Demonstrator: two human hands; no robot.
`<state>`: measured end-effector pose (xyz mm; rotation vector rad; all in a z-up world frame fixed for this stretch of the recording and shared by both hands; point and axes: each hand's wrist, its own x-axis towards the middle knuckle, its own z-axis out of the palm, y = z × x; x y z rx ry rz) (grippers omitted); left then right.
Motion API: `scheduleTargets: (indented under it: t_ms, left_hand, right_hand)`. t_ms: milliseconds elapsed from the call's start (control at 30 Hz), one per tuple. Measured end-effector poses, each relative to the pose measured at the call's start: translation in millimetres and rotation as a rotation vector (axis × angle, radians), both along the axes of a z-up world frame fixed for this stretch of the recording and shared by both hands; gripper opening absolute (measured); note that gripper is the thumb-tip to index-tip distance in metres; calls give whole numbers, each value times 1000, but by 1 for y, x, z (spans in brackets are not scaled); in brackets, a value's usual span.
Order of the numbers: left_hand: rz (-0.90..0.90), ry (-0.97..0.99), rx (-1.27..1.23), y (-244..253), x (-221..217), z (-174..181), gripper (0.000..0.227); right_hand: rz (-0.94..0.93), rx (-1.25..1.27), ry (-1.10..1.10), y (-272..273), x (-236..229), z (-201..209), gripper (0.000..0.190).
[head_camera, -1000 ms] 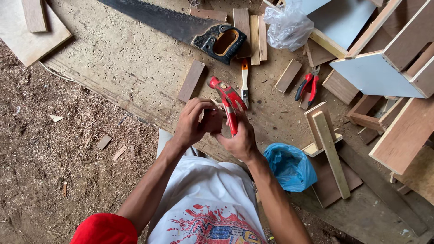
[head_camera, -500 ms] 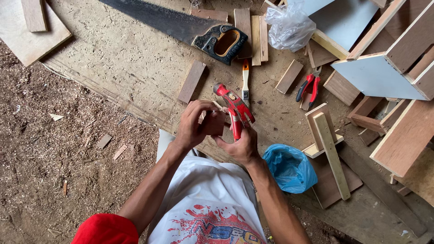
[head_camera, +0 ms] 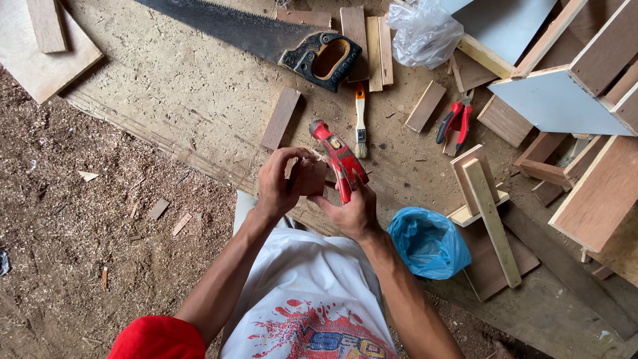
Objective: The person assembles a small wooden box by hammering nails into wooden pieces and then applies a finish with a brush. The person uses a hammer and brush to complete the assembly and finishing of the box.
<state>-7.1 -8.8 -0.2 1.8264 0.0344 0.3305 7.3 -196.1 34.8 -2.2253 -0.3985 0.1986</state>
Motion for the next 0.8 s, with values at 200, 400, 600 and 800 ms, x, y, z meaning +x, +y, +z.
scheduleTargets:
  t_ms: [200,400,600,800]
  left_hand:
    - [-1,-79,54,2,3,-1,24]
    - [35,-115,67,-4,3,-5,22]
    - [72,-76,-17,-10,1,-11,20]
    - [36,-32,-23,-4,-1,2,27]
  right_hand:
    - [115,244,25,1,9,9,64]
    - [73,30,-36,-2,12,4,66]
    - [73,86,-45,-4,7,-1,66]
    - [24,69,-4,2,2,8,57]
